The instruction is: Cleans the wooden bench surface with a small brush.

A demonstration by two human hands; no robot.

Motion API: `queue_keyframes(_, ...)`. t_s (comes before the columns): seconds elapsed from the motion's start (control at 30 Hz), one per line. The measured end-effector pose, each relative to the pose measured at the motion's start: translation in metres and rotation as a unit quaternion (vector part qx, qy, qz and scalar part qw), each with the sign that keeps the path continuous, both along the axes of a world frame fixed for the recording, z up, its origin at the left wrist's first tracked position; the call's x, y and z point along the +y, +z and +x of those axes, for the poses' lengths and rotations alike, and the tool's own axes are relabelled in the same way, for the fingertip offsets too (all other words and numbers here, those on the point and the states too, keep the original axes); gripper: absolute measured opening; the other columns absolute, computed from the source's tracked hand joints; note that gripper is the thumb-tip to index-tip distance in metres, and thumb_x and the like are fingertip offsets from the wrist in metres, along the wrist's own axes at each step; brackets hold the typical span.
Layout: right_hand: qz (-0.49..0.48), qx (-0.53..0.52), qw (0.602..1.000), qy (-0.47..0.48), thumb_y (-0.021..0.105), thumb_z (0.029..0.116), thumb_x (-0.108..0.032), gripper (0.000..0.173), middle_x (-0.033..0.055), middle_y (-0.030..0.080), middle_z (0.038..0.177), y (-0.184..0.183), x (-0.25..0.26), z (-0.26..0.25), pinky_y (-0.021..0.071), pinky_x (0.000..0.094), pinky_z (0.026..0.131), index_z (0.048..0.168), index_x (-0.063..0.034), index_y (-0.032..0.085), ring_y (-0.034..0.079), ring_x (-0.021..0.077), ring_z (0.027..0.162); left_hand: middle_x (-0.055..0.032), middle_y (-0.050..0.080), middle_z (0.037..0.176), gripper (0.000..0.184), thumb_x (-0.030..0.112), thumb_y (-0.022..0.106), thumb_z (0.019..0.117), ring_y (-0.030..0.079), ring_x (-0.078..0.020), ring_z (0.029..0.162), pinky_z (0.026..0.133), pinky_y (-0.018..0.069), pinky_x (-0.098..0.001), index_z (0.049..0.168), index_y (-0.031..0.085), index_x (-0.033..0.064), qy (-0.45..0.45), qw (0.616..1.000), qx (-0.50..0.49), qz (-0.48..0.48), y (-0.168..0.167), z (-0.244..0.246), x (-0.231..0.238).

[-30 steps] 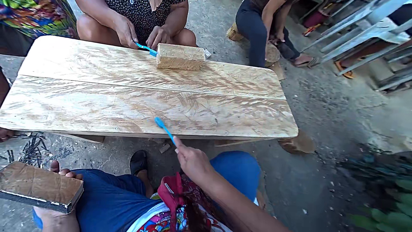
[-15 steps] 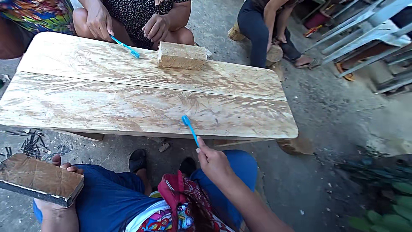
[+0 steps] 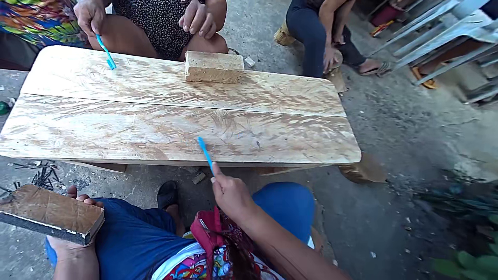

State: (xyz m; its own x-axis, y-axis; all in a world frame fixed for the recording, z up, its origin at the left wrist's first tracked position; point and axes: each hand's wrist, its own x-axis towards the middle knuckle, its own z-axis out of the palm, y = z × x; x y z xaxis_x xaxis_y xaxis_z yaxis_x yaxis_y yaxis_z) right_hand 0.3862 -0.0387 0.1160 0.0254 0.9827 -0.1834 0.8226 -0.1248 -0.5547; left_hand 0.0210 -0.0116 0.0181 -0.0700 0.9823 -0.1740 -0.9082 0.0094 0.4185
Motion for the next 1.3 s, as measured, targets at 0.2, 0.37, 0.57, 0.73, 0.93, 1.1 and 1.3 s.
queue_keyframes(0.2, -0.055, -0.091, 0.993, -0.056, 0.043, 0.1102, -0.023, 0.045, 0.0245, 0.074, 0.102, 0.007, 0.034, 0.045, 0.054, 0.0626, 0.086, 0.154, -0.0173, 0.05, 0.072, 0.0452, 0.097, -0.0092, 0.074, 0.084, 0.071, 0.059, 0.023, 0.1065, 0.075, -0.0221, 0.078, 0.071, 0.065, -0.0406, 0.118, 0.067, 0.0046, 0.01, 0.999, 0.017, -0.026, 0.001, -0.001, -0.007)
queue_keyframes(0.37, -0.136, -0.196, 0.914, -0.328, 0.034, 0.1126, -0.021, 0.047, 0.0332, 0.062, 0.131, 0.024, 0.029, 0.168, 0.0436, 0.0641, 0.104, 0.157, -0.0053, 0.041, 0.059, 0.0506, 0.125, -0.009, 0.075, 0.091, 0.054, 0.05, 0.045, 0.1037, 0.075, -0.0213, 0.085, 0.078, 0.064, -0.0388, 0.121, 0.069, 0.0047, -0.031, 0.999, -0.011, 0.023, -0.012, -0.018, -0.006)
queue_keyframes(0.57, -0.149, -0.089, 0.984, -0.041, 0.036, 0.1113, -0.017, 0.052, 0.0249, 0.071, 0.11, 0.04, 0.083, -0.009, 0.0544, 0.0553, 0.092, 0.161, -0.0045, 0.029, 0.07, 0.0413, 0.107, -0.0078, 0.075, 0.088, 0.063, 0.058, 0.035, 0.1047, 0.075, -0.0206, 0.082, 0.076, 0.0642, -0.0388, 0.12, 0.069, 0.0074, -0.012, 1.0, 0.007, 0.009, -0.007, -0.008, -0.004)
queue_keyframes(0.73, -0.097, -0.091, 0.99, 0.054, 0.038, 0.1115, -0.02, 0.049, 0.0234, 0.072, 0.105, 0.024, 0.103, -0.02, 0.0554, 0.0595, 0.082, 0.16, -0.0187, 0.038, 0.07, 0.0436, 0.101, -0.0071, 0.075, 0.088, 0.061, 0.055, 0.032, 0.1068, 0.076, -0.0198, 0.082, 0.075, 0.0646, -0.0377, 0.121, 0.068, 0.0074, 0.0, 1.0, 0.023, 0.0, -0.004, -0.007, -0.009)
queue_keyframes(0.93, -0.149, -0.205, 0.94, -0.229, 0.034, 0.1125, -0.022, 0.047, 0.0307, 0.068, 0.119, 0.03, 0.085, 0.081, 0.0502, 0.0639, 0.093, 0.158, -0.0091, 0.038, 0.065, 0.0498, 0.115, -0.0092, 0.075, 0.086, 0.066, 0.059, 0.032, 0.1046, 0.076, -0.0222, 0.081, 0.074, 0.0644, -0.0395, 0.117, 0.07, 0.0067, 0.017, 1.0, -0.007, -0.013, 0.002, -0.007, -0.012)
queue_keyframes(1.1, -0.141, -0.141, 0.98, 0.001, 0.038, 0.11, -0.016, 0.055, 0.0229, 0.072, 0.104, 0.037, 0.103, -0.055, 0.0559, 0.0546, 0.086, 0.162, -0.0058, 0.025, 0.071, 0.0402, 0.102, -0.0093, 0.074, 0.083, 0.071, 0.061, 0.022, 0.1055, 0.075, -0.0224, 0.076, 0.069, 0.0648, -0.0396, 0.116, 0.067, 0.0078, 0.042, 0.998, 0.001, -0.044, 0.007, 0.003, -0.004)
queue_keyframes(1.3, -0.07, -0.143, 0.974, 0.159, 0.043, 0.11, -0.018, 0.051, 0.0228, 0.072, 0.099, 0.034, 0.126, -0.07, 0.0559, 0.0602, 0.078, 0.16, -0.019, 0.037, 0.071, 0.0441, 0.094, -0.0083, 0.074, 0.081, 0.075, 0.063, 0.017, 0.1049, 0.075, -0.0222, 0.075, 0.068, 0.0642, -0.0413, 0.12, 0.068, 0.0107, 0.042, 0.997, 0.023, -0.061, 0.004, 0.005, -0.005)
